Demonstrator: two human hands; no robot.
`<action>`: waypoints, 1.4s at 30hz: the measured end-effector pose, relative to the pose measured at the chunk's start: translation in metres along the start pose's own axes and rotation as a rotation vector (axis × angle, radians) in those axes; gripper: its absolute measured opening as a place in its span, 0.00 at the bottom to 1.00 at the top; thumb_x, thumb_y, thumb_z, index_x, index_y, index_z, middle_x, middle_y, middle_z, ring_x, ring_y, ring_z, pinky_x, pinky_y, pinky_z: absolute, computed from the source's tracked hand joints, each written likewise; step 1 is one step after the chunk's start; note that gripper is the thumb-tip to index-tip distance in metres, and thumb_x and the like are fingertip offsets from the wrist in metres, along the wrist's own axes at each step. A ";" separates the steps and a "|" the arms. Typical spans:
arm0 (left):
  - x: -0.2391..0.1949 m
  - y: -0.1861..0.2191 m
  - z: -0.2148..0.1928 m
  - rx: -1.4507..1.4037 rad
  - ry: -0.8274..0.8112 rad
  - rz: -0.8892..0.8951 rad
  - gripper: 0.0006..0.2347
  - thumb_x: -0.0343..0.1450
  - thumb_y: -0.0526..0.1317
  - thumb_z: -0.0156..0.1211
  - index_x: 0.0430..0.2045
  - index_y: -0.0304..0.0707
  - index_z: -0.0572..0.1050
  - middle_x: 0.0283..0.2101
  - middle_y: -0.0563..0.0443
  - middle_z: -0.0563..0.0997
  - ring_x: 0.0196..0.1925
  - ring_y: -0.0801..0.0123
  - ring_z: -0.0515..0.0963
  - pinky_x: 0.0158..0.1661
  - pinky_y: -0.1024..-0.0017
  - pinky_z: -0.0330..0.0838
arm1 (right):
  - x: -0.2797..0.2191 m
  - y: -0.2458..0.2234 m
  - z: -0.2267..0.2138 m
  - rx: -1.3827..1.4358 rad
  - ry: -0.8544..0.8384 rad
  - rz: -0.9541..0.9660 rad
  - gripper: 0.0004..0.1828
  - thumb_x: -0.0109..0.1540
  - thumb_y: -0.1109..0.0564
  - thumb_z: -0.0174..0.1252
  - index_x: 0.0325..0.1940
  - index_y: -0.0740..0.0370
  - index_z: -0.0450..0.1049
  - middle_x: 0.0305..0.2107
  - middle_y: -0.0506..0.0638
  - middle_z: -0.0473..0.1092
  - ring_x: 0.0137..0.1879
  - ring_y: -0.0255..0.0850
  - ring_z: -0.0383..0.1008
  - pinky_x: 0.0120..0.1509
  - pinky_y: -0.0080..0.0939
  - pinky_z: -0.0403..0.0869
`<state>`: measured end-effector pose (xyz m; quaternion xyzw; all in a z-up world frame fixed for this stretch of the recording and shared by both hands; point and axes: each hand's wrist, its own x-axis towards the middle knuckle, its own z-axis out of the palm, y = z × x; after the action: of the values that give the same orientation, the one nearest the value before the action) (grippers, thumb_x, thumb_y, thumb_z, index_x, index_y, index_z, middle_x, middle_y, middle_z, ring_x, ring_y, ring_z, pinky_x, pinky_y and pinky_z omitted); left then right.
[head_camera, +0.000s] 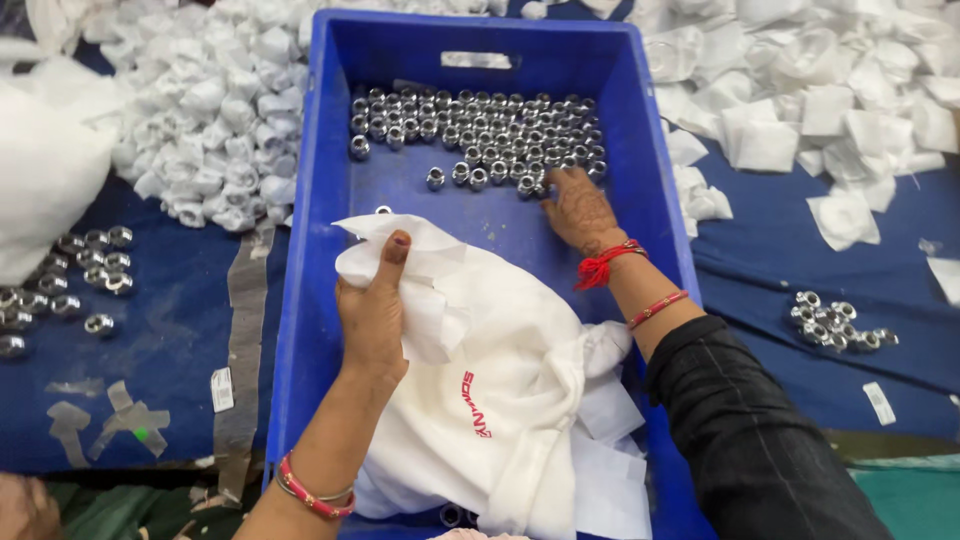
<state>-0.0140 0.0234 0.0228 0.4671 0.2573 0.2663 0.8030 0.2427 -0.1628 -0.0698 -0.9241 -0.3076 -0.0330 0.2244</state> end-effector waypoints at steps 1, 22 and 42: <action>0.001 0.001 -0.002 -0.009 0.008 -0.039 0.17 0.67 0.44 0.71 0.45 0.37 0.78 0.43 0.55 0.82 0.45 0.73 0.80 0.45 0.71 0.77 | 0.003 0.001 0.003 -0.004 -0.010 0.023 0.18 0.59 0.56 0.65 0.52 0.60 0.73 0.49 0.63 0.68 0.56 0.60 0.71 0.58 0.56 0.71; 0.006 -0.006 -0.005 -0.007 0.170 0.043 0.16 0.67 0.43 0.71 0.45 0.35 0.78 0.45 0.53 0.82 0.48 0.73 0.80 0.50 0.71 0.75 | -0.038 -0.123 -0.078 1.570 -0.487 0.111 0.10 0.64 0.68 0.50 0.49 0.68 0.72 0.49 0.55 0.74 0.53 0.39 0.76 0.59 0.41 0.78; -0.009 -0.018 0.001 -0.021 0.067 0.071 0.15 0.69 0.43 0.69 0.45 0.36 0.78 0.43 0.55 0.82 0.44 0.75 0.80 0.45 0.73 0.75 | -0.083 -0.153 -0.087 0.676 0.169 -0.441 0.10 0.53 0.70 0.68 0.37 0.66 0.77 0.51 0.60 0.72 0.58 0.46 0.74 0.63 0.44 0.74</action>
<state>-0.0169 0.0093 0.0091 0.4583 0.2645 0.3129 0.7887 0.0934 -0.1377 0.0520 -0.7043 -0.4723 -0.0530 0.5274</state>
